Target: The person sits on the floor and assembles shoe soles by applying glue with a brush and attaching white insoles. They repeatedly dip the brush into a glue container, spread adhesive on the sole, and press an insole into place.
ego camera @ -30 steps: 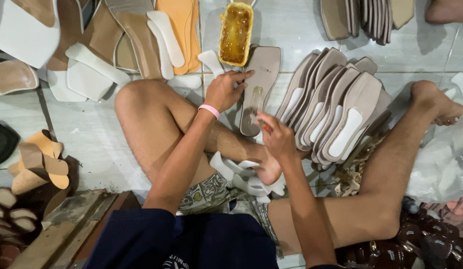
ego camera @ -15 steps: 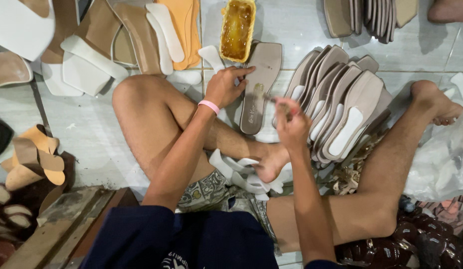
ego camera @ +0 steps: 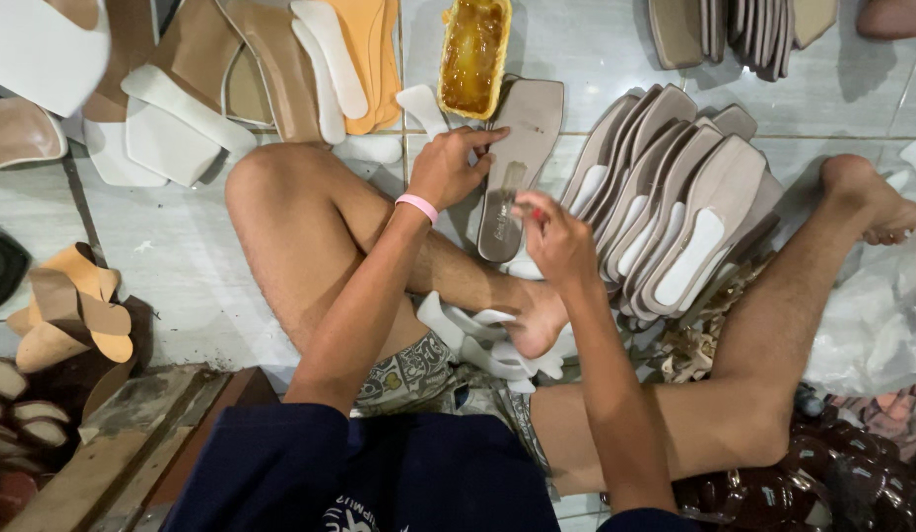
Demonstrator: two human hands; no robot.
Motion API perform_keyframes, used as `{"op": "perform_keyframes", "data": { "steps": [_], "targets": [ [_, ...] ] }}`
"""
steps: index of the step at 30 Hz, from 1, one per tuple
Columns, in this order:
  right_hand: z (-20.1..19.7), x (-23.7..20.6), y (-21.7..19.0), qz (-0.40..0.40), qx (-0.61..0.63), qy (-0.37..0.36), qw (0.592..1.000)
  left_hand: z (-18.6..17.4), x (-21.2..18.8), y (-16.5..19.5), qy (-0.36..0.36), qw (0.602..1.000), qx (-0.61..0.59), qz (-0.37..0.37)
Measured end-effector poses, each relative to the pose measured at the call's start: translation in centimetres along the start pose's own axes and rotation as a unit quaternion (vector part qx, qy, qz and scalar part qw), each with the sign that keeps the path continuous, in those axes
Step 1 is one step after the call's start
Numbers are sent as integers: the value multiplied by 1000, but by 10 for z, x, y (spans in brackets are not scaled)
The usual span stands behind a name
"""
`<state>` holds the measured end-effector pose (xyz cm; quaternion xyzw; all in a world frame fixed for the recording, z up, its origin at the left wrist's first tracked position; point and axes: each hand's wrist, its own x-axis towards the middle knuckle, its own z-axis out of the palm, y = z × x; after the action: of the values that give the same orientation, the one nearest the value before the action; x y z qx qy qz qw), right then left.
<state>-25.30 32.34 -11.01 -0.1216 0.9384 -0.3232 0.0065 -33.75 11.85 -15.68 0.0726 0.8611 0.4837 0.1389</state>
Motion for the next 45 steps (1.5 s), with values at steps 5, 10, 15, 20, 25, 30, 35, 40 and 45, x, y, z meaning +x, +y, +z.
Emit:
{"op": "perform_keyframes", "data": {
  "steps": [5, 10, 15, 20, 25, 30, 35, 40, 45],
  "targets": [
    [-6, -39, -11, -24, 43, -42, 998, -1, -1, -1, 6, 1000, -4, 10],
    [-11, -45, -10, 0, 74, -77, 994, 2, -4, -1, 14, 1000, -10, 21],
    [-7, -11, 5, 11, 25, -60, 998, 3, -6, -2, 13, 1000, 2, 20],
    [2, 14, 20, 1, 84, 42, 996, 5, -5, -1, 11, 1000, 13, 20],
    [15, -1, 15, -79, -11, 58, 995, 1, -3, -1, 3, 1000, 1, 10],
    [-4, -60, -9, -90, 16, -59, 994, 0, -2, -2, 5, 1000, -5, 10],
    [-12, -65, -8, -40, 30, -98, 994, 3, -3, -2, 13, 1000, -6, 26],
    [-5, -25, 10, -85, 48, -59, 993, 4, -6, -1, 16, 999, 0, 32],
    [-3, -1, 11, -40, 31, 18, 999, 6, -8, 0, 8, 1000, 2, 25]
  ]
}}
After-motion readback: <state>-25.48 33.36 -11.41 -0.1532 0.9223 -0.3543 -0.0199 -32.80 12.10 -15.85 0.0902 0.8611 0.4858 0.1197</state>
